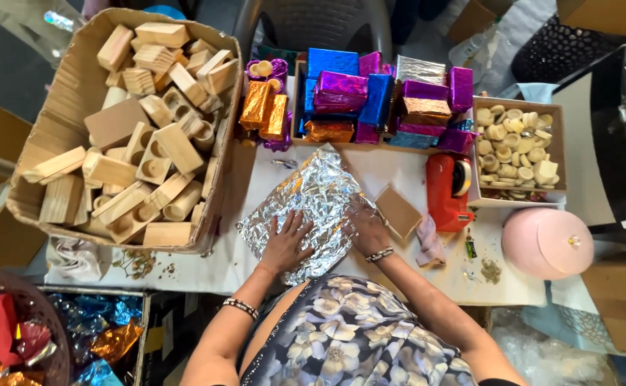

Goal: Wrapping small wooden boxes and containers in foil and decorative paper.

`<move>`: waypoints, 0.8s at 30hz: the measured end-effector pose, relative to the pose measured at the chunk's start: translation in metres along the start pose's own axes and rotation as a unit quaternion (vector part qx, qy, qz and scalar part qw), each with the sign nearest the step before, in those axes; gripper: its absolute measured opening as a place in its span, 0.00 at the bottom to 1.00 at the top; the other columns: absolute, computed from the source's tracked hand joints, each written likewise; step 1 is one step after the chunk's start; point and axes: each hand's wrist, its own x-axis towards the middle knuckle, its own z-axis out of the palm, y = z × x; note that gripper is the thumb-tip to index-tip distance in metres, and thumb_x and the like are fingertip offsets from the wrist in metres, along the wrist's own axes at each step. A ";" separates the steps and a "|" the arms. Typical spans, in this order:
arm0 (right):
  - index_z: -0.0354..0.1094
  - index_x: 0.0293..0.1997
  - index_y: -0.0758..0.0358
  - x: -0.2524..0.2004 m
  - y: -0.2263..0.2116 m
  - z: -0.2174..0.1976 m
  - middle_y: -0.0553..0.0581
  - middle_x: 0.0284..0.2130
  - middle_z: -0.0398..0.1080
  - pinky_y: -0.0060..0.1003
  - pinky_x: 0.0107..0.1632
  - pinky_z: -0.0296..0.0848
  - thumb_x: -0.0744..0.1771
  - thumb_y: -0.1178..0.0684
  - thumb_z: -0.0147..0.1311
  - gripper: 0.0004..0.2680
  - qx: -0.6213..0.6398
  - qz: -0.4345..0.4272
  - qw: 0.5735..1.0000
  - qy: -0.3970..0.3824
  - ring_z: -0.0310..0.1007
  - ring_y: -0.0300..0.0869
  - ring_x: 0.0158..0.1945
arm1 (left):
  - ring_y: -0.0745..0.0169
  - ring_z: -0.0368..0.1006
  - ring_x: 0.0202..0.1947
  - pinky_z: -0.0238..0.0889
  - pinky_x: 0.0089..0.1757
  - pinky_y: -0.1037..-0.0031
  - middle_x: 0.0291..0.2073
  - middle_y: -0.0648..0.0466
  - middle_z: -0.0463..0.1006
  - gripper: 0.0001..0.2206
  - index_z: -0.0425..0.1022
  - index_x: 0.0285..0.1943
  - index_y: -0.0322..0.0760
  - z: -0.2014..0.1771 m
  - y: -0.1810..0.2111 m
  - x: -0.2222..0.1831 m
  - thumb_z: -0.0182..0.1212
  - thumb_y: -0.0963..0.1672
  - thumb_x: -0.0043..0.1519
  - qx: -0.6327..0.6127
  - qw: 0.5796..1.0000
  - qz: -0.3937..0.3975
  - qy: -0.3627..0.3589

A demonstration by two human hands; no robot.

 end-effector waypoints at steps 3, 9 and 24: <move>0.57 0.73 0.44 -0.009 0.038 -0.008 0.56 0.73 0.55 0.54 0.70 0.62 0.71 0.40 0.52 0.20 0.032 0.034 0.989 0.137 0.58 0.55 0.72 | 0.48 0.37 0.78 0.29 0.68 0.37 0.78 0.48 0.48 0.34 0.58 0.76 0.53 -0.006 -0.001 0.001 0.53 0.61 0.61 0.017 1.000 -0.011 -0.001; 0.57 0.68 0.52 -0.034 0.062 -0.055 0.64 0.70 0.52 0.62 0.66 0.59 0.62 0.39 0.59 0.27 -0.090 0.092 0.974 0.186 0.53 0.62 0.72 | 0.48 0.32 0.78 0.24 0.67 0.36 0.78 0.52 0.46 0.38 0.52 0.78 0.59 -0.011 0.004 0.002 0.56 0.62 0.57 0.008 0.994 -0.061 -0.090; 0.61 0.66 0.50 -0.018 0.062 -0.084 0.61 0.69 0.57 0.58 0.63 0.63 0.64 0.35 0.57 0.24 -0.092 0.147 0.975 0.141 0.58 0.55 0.69 | 0.40 0.43 0.75 0.44 0.61 0.41 0.75 0.43 0.52 0.38 0.59 0.74 0.51 0.012 0.046 0.030 0.59 0.60 0.55 -0.019 0.979 -0.199 -0.043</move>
